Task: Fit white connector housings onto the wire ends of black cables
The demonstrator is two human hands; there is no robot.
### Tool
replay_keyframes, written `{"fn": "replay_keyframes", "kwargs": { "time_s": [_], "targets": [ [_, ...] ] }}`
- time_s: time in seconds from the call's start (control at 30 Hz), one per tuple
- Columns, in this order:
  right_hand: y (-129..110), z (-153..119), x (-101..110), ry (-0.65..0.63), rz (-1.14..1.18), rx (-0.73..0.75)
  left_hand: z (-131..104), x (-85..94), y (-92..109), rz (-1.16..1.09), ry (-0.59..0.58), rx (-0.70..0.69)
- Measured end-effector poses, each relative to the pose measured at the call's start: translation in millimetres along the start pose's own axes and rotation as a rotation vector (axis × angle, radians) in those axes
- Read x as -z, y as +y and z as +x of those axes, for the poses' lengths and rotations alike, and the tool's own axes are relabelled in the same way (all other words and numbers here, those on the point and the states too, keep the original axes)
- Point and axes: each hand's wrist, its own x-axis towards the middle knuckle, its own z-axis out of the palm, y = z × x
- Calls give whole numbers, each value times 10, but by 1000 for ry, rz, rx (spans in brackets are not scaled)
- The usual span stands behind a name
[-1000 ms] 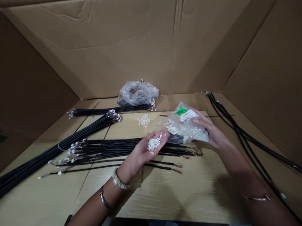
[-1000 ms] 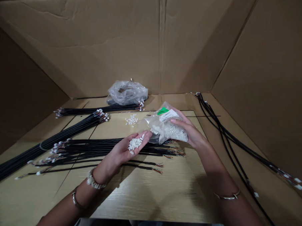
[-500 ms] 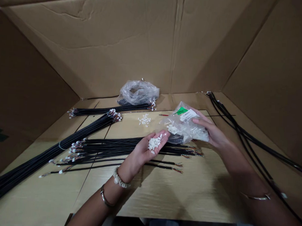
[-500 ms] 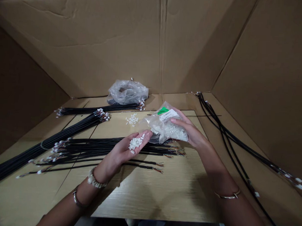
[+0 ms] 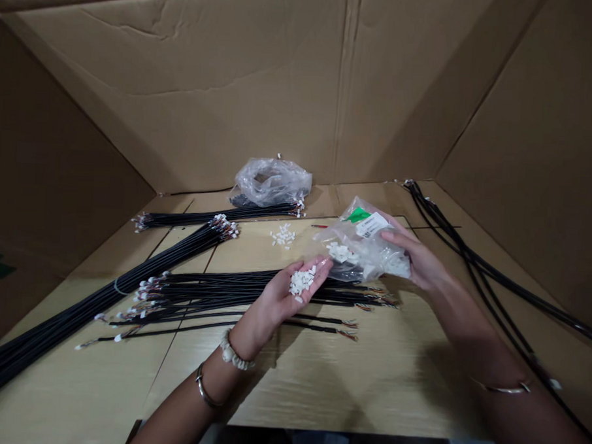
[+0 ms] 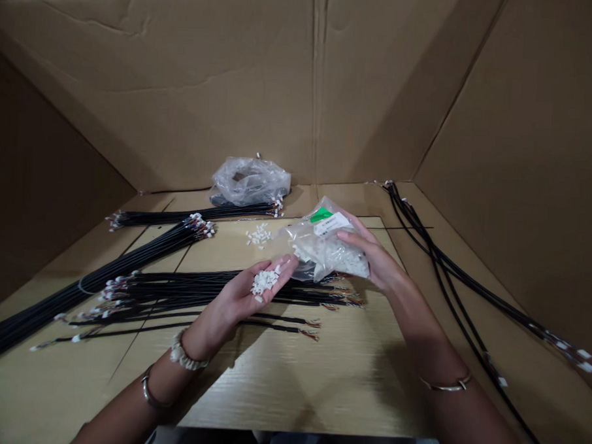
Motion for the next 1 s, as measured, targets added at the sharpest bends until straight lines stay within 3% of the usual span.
{"fn": "replay_keyframes", "kwargs": {
  "time_s": [0.37, 0.73, 1.0],
  "targets": [
    [-39, -21, 4, -4, -60, 39, -18, -38, -6, -55, 50, -2],
    [-28, -15, 4, -1, -57, 44, 16, 51, 26, -85, -37, 47],
    [-50, -31, -19, -4, -76, 39, 1, -47, -13, -25, 46, -4]
  ]
}}
